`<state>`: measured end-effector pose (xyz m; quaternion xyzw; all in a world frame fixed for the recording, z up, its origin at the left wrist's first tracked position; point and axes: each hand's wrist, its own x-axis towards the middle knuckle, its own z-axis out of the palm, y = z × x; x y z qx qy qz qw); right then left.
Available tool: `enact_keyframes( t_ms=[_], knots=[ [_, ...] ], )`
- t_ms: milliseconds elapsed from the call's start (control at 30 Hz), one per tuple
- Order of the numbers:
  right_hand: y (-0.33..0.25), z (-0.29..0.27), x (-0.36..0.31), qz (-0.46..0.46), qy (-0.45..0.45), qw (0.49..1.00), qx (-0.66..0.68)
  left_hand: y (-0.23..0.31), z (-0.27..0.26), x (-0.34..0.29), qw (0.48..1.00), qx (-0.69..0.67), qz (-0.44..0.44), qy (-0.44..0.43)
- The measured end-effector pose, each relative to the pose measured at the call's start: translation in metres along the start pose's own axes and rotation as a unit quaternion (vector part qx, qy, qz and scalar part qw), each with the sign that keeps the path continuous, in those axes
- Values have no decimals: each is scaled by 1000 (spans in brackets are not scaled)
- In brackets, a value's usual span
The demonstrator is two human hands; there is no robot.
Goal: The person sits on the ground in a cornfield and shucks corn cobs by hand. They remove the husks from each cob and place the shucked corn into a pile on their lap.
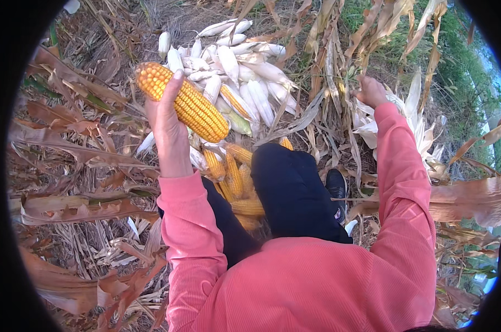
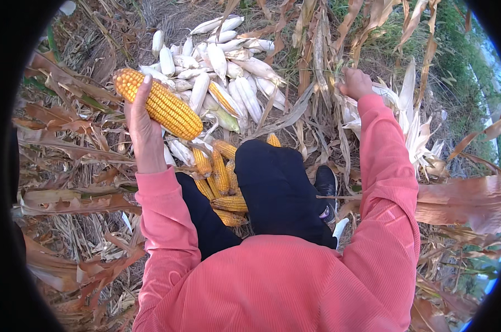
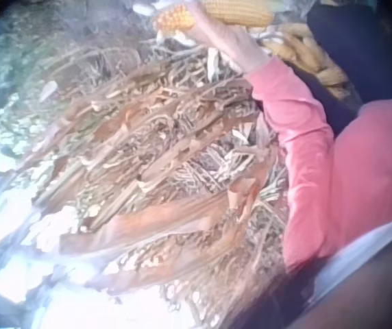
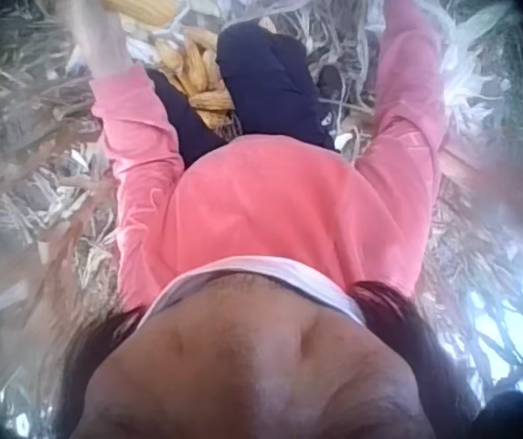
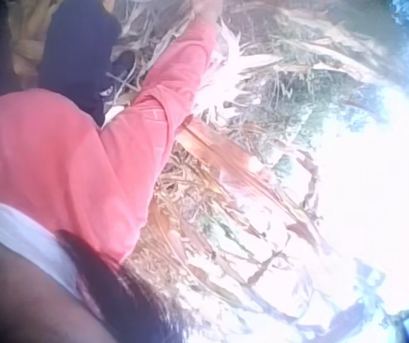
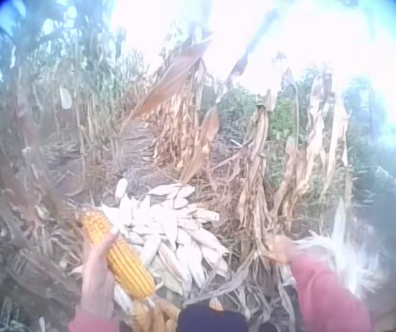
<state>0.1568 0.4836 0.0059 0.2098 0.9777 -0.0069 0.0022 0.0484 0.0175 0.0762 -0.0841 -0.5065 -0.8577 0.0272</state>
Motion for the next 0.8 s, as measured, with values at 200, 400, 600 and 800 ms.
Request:
enact_keyframes(
  t_ms=[200,400,600,800],
  knots=[
    [-246,10,-41,-321,-215,758,525,2,1,-11,1000,13,-9,1],
    [-350,49,-78,-260,-314,605,684,0,-15,3,994,54,87,34],
    [-358,145,-106,-180,-354,697,597,-4,-7,3,994,90,56,1],
    [-389,229,-83,-186,-621,659,381,-43,47,-34,954,234,106,-154]
  ],
)
